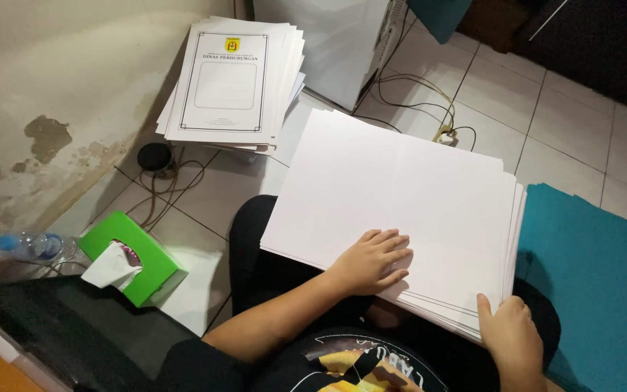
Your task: The person folds blank white sheets of paper in half and places them into a stack. They repeatedly pick up a sheet, fold it, and add it to the growing pile on their lap.
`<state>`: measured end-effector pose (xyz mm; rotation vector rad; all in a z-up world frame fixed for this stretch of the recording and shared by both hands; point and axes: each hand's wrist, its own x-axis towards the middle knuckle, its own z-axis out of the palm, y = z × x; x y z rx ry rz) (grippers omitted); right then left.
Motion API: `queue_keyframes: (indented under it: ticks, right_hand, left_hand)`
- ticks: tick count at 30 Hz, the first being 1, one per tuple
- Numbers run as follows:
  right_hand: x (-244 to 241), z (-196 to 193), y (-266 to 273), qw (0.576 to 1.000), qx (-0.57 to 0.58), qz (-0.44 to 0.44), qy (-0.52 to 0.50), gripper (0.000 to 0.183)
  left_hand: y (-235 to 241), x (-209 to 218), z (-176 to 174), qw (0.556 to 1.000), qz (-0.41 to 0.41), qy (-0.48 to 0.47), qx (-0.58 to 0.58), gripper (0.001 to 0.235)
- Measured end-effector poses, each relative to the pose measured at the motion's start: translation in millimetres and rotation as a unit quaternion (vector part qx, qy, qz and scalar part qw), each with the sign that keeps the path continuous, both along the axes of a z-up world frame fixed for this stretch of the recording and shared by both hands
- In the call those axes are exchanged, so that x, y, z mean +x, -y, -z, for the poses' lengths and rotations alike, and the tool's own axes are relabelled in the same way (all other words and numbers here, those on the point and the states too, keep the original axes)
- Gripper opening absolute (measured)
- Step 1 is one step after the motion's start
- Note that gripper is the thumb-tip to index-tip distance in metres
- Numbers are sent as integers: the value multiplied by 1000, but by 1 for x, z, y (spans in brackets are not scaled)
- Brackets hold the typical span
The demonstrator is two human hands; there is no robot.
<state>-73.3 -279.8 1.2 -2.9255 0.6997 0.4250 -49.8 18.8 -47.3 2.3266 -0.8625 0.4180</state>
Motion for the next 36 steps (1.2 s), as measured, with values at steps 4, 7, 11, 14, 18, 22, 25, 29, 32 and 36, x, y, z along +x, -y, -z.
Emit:
queue_keyframes:
  ticks: [4,7,11,14,18,22,25,29,32,36]
  right_hand:
    - [-3,-14,-5,999,24,19,-16,65]
    - [-1,-5,5,999,39,19,2,58]
    - [3,9,19,996,82,9,17,56]
    - [6,8,23,991,118,39,40,49]
    - [3,22,28,983,109,-28,148,46]
    - [-2,41,18,969,33,-129,209,41]
    - [-5,30,-10,975,19,-141,173,48]
    - [-9,24,-39,930,121,-297,181,49]
    - [-9,18,-64,870,205,-407,188,42]
    - [-9,22,-74,833,219,-467,201,49]
  left_hand:
    - [0,-1,0,999,9,-24,20,48]
    - [0,-2,2,1000,8,-10,7,46]
    - [-1,-2,-5,1000,9,-11,1,46]
    - [0,-1,-3,1000,7,-17,13,46]
    - [0,-1,4,1000,1,-27,-6,41]
    - [-11,9,17,993,-23,-46,-108,27]
    - [-49,22,9,968,-213,-91,-99,33]
    - [-117,33,17,846,-472,-228,99,86]
    - [-137,32,16,793,-543,-235,143,106]
    - [-131,27,-6,780,-539,-280,148,79]
